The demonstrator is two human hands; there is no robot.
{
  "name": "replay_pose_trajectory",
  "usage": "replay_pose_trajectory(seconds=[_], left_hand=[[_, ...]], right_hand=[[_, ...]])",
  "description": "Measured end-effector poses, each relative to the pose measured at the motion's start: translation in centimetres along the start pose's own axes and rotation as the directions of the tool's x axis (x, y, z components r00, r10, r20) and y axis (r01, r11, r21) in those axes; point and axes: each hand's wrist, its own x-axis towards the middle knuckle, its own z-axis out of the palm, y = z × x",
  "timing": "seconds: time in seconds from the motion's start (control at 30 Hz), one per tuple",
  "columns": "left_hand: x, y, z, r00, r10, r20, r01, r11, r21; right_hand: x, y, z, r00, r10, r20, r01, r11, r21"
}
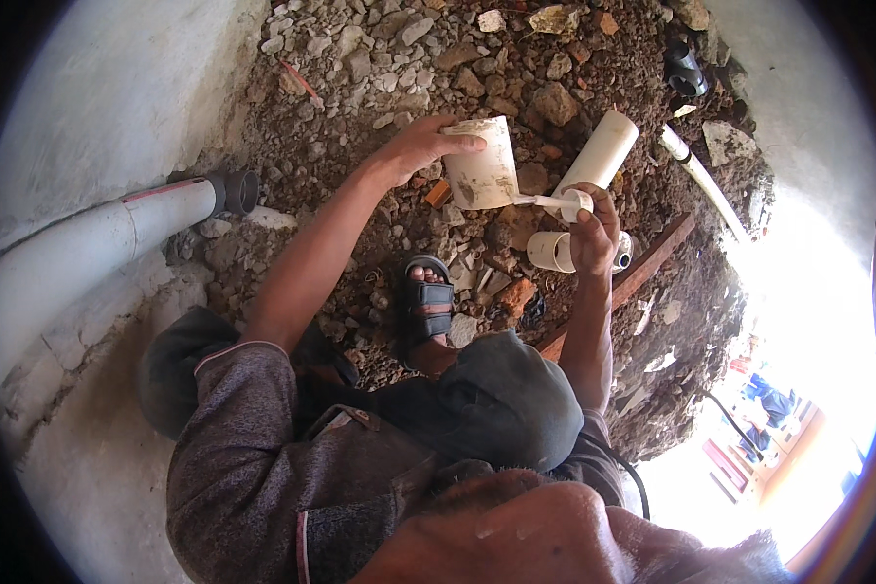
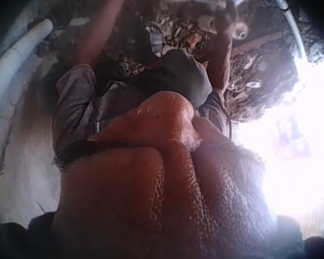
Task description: The person uses an angle grinder to cut a section of PVC pipe on a tiled surface, applies adhesive from a small can to the interior and exterior of the pipe and a fitting, and then joins the pipe to a wall-mounted drainage outlet.
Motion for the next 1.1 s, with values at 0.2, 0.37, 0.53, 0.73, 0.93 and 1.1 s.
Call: replay_pose_trajectory(seconds=[0.2, 0.37, 0.53, 0.73, 0.93, 1.1], left_hand=[[0.1, -1.1, -0.8, 1.0, 0.006, -0.001, -0.006, 1.0, 0.011], [0.3, -2.1, -1.0, 0.999, 0.016, 0.032, -0.011, 0.992, -0.126], [1.4, -4.7, -2.5, 0.986, 0.116, 0.116, -0.063, 0.921, -0.386], [1.3, -4.5, -2.6, 0.982, 0.137, 0.13, -0.037, 0.816, -0.577], [1.0, -4.1, -2.8, 0.998, 0.034, -0.051, -0.048, 0.953, -0.298], [1.2, -3.7, -0.9, 0.952, 0.141, -0.27, -0.176, 0.979, -0.107]], right_hand=[[0.6, -0.8, 1.4, 1.0, 0.008, -0.004, -0.008, 0.995, -0.101], [0.7, -0.3, 1.5, 1.0, -0.013, 0.006, 0.013, 0.988, -0.157], [0.9, 1.5, 1.4, 0.999, 0.023, -0.042, -0.021, 0.998, 0.051], [0.8, 4.0, 1.3, 0.989, 0.095, -0.112, -0.069, 0.974, 0.217], [1.9, -1.1, 3.2, 0.958, -0.129, -0.257, 0.058, 0.963, -0.264], [1.1, -2.9, 8.3, 0.929, -0.37, 0.027, 0.188, 0.407, -0.894]])
